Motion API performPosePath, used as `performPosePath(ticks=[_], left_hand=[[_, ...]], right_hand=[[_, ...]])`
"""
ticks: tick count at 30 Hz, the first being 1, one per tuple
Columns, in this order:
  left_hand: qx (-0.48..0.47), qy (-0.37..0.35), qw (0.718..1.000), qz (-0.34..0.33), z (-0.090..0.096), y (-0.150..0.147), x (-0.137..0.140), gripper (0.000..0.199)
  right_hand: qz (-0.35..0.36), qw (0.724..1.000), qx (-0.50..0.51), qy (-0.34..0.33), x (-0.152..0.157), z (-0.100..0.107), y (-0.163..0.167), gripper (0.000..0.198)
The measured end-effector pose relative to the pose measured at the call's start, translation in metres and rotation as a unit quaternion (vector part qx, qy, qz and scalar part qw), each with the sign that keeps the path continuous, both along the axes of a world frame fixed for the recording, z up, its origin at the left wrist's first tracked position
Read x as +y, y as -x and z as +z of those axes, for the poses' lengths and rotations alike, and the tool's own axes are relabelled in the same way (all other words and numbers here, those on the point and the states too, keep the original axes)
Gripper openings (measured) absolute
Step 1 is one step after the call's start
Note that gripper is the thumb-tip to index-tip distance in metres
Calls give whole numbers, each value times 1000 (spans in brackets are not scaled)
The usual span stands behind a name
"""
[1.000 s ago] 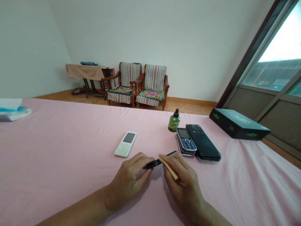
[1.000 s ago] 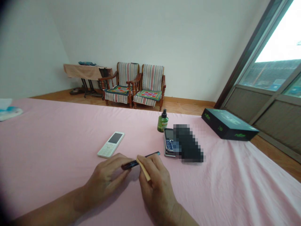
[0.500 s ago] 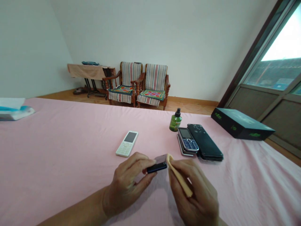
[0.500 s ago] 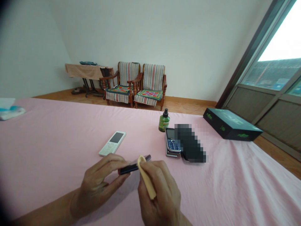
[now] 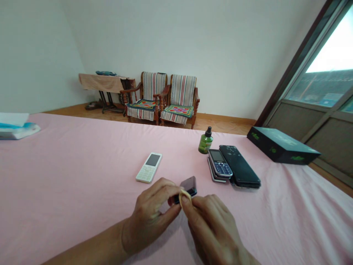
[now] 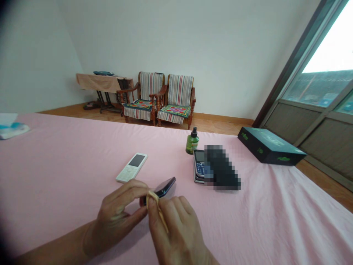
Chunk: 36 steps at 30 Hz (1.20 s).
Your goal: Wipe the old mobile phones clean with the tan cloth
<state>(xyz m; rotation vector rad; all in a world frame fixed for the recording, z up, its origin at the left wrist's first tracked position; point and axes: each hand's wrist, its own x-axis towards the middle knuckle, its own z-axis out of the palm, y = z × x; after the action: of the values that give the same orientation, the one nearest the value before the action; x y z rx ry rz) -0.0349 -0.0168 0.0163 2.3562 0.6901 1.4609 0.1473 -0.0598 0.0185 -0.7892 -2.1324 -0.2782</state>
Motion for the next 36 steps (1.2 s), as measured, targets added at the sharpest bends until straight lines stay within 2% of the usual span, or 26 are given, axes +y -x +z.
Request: performPosePath(ticks=[8,15,21,25,28,32,36], left_hand=[[8,-9,1000,18,-4,0,1,21],[20,0,1000,10,-7,0,0,23],[41,7,999,-13,-8,-1,0,24],[51,-8,998,-17,-8,3,1,25],[133,-18,990,-38,-6,5,2,24],[288,-54,953,-80,-2,4,3,14],[333,-49,938,-83,-1,3,4,15]], right_hand=[[12,1000,-15,19,1,2,10,35],[9,997,-63,33,5,5,8,29],[-39,998,35,15,6,5,-4,24],[-108,984,108,93,19,-1,-17,20],[-133,966,162,149,32,-6,-24,19],[-140,951,191,200,42,-13,-28,17],[-122,941,181,258,45,-23,-25,18]])
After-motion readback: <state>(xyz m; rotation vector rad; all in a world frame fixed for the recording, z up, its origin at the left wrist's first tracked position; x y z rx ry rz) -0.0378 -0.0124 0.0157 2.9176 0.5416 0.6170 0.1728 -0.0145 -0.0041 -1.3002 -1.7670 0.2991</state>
